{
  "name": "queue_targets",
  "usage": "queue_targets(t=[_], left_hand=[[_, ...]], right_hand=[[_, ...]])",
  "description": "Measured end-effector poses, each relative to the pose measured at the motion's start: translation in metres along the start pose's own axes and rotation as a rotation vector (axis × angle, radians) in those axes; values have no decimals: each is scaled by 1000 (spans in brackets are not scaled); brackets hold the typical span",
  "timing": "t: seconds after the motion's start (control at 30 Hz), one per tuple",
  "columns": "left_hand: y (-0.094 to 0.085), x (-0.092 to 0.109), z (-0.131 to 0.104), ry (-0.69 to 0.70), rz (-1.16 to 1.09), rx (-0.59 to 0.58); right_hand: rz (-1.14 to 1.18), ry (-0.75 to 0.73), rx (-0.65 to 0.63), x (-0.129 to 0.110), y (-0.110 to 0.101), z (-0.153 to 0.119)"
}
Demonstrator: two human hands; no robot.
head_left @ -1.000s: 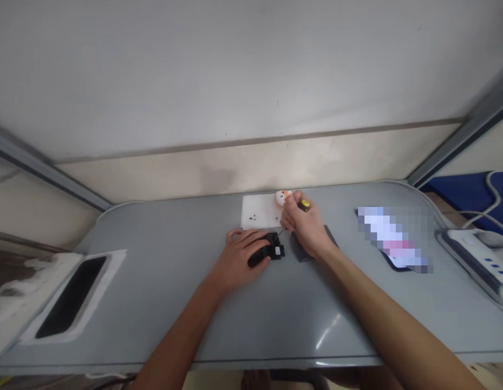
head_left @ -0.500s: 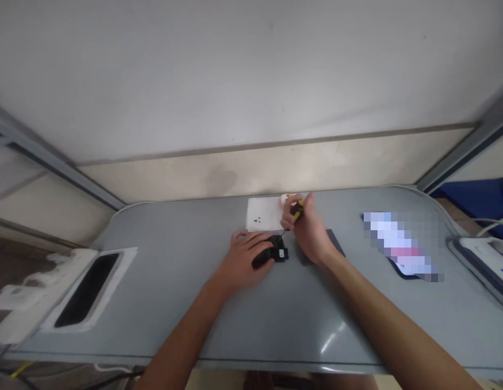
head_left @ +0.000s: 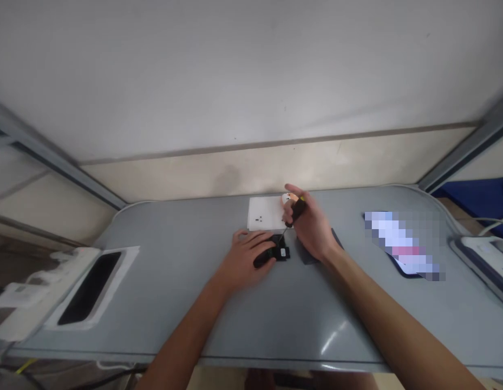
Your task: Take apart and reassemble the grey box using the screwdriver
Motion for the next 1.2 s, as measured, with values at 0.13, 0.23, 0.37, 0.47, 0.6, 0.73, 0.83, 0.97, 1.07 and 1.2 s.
queue_targets(t=[0.13, 0.23, 0.37, 0.47, 0.6, 0.73, 0.83, 0.97, 1.07, 1.2], left_hand=[[-2, 1, 1, 1, -4, -2], [-2, 1, 2, 7, -6, -7], [-1, 0, 1, 10, 7, -6], [0, -1, 0, 15, 12, -15], [0, -1, 0, 16, 13, -25], [-1, -1, 0, 13, -10, -37], [-3, -2, -1, 0, -51, -6], [-6, -8, -3, -71, -101, 173], [-8, -13, -4, -134, -107, 293], [-6, -15, -3, -169, -87, 350]], right_hand=[[-53, -35, -18, -2, 4, -6], [-236, -120, 73, -1, 5, -9], [-585, -243, 78, -4, -1, -8], [-798, -253, 91, -7, -10, -5], [-754, -320, 280, -12, -25, 0], [-852, -341, 458, -13, -35, 3], [-947, -291, 486, -11, -40, 5], [-993, -240, 476, -6, -42, 7], [-935, -278, 469, -6, -40, 6], [-775, -339, 448, -10, -31, 4]])
Point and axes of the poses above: each hand's wrist, its own z-axis towards the middle knuckle, its own y-axis out of the palm, x = y × z, the point moved 1 cm from there along z, towards the middle knuckle, and after that the axes turned 5 degrees about -z, right-handed, at the moved point
